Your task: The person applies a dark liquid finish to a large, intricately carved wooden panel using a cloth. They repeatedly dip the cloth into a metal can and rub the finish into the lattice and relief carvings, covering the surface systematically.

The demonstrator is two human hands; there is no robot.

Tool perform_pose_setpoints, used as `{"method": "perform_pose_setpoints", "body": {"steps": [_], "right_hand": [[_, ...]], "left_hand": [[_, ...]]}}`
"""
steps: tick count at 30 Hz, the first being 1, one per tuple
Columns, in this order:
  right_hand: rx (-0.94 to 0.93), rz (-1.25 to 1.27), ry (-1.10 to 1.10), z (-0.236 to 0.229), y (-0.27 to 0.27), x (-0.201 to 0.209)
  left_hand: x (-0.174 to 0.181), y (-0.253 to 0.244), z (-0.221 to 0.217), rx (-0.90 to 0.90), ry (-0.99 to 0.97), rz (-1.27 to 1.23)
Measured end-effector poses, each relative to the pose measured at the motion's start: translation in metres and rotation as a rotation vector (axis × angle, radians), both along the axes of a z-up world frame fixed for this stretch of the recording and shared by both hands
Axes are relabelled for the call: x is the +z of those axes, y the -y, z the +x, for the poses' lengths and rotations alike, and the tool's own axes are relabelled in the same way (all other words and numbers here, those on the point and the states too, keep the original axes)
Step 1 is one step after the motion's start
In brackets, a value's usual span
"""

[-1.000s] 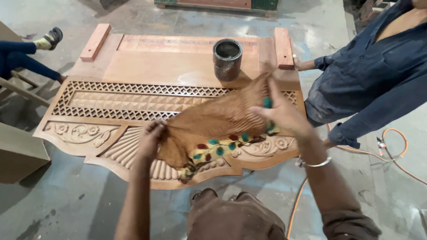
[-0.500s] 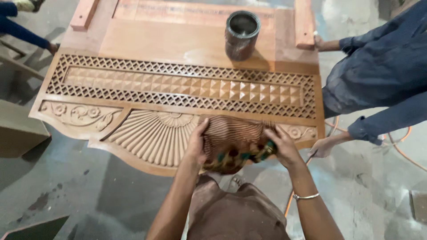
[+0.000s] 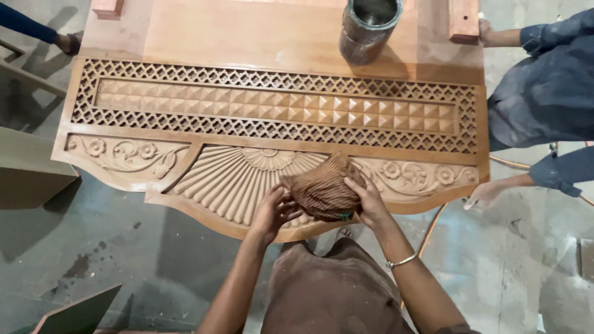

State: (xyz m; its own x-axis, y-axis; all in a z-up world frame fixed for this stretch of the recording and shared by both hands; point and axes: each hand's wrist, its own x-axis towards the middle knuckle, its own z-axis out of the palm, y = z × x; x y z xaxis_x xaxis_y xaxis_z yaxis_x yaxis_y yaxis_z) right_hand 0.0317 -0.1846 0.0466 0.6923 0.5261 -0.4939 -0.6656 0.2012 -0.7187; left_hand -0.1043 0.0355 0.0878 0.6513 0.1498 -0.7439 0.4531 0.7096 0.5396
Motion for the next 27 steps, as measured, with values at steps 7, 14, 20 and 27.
{"method": "perform_pose_setpoints", "body": {"steps": [7,14,20,27], "right_hand": [[0.119,-0.012,-0.035,-0.007,-0.075,0.029],[0.231,-0.191,-0.088,0.015,0.009,0.008],[-0.037,-0.196,0.069,0.008,0.002,-0.004],[0.071,-0.061,0.049,0.045,-0.028,-0.007]], "left_hand": [[-0.032,-0.003,0.003,0.005,0.120,-0.175],[-0.036,0.000,0.039,0.148,0.259,-0.132],[-0.024,0.011,0.073,-0.237,0.359,0.049],[-0.026,-0.003,0.105,-0.189,0.331,0.118]]}}
